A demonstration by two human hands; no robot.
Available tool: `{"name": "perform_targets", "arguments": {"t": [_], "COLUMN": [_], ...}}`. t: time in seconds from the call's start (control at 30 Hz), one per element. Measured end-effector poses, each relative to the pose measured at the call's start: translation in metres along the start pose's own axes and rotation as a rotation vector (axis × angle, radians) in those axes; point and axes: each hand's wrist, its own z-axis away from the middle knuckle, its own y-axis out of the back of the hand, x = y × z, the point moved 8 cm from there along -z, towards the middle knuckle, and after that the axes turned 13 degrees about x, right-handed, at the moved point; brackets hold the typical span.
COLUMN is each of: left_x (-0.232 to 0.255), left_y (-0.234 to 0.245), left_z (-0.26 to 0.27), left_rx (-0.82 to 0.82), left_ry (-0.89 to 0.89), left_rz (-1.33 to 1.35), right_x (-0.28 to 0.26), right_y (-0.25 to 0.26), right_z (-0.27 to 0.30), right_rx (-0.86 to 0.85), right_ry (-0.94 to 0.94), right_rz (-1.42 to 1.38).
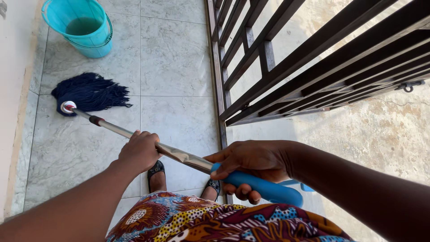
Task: The person mops the tiled floor of a balcony using a mop and a bucket of water.
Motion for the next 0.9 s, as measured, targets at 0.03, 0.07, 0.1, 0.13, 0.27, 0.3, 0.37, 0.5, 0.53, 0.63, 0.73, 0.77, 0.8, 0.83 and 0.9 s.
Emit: {"name": "perform_targets", "arguments": {"t": [0.03,0.07,0.1,0.13,0.27,0.3,0.37,0.5,0.53,0.63,0.73,0.77,0.8,0.83,0.9], "left_x": [-0.012,-0.024,-0.031,-0.035,-0.024,-0.014,0.018,0.08,0.095,0.141,0.199,0.219,0.241,0.264,0.301], "left_y": [0.003,0.007,0.01,0.009,0.002,-0.002,-0.011,-0.018,-0.02,-0.027,-0.045,-0.052,-0.055,-0.056,-0.062], "left_z": [0.001,0.005,0.01,0.016,0.043,0.046,0.039,0.024,0.02,0.002,-0.003,-0.002,-0.003,-0.002,0.011], "left_rx": [0.031,0.06,0.089,0.068,0.022,0.012,-0.056,0.025,0.055,0.136,0.139,0.118,0.109,0.103,0.08], "left_ry": [0.019,0.041,0.062,0.111,0.248,0.259,0.178,0.06,0.049,-0.008,-0.159,-0.229,-0.294,-0.366,-0.49], "left_rz": [-0.003,-0.012,-0.02,-0.032,-0.008,0.014,-0.026,-0.011,0.016,0.07,0.054,0.047,0.046,0.051,0.065], "right_x": [-0.007,-0.013,-0.017,-0.022,-0.005,0.003,0.013,0.025,0.029,0.05,0.079,0.092,0.104,0.116,0.146], "right_y": [-0.002,-0.006,-0.01,-0.012,-0.033,-0.029,-0.011,0.041,0.051,0.087,0.112,0.115,0.119,0.123,0.126], "right_z": [-0.008,-0.015,-0.02,-0.024,-0.016,-0.014,-0.005,0.028,0.037,0.067,0.1,0.109,0.122,0.133,0.154], "right_rx": [0.004,-0.012,-0.028,-0.042,-0.324,-0.31,-0.211,-0.017,-0.006,0.259,0.458,0.499,0.543,0.588,0.664], "right_ry": [-0.022,-0.036,-0.05,-0.055,0.021,0.017,0.032,0.083,0.098,0.192,0.228,0.226,0.229,0.231,0.196], "right_rz": [0.075,0.073,0.071,0.075,-0.099,-0.194,-0.291,-0.303,-0.319,-0.176,-0.178,-0.214,-0.237,-0.261,-0.374]}}
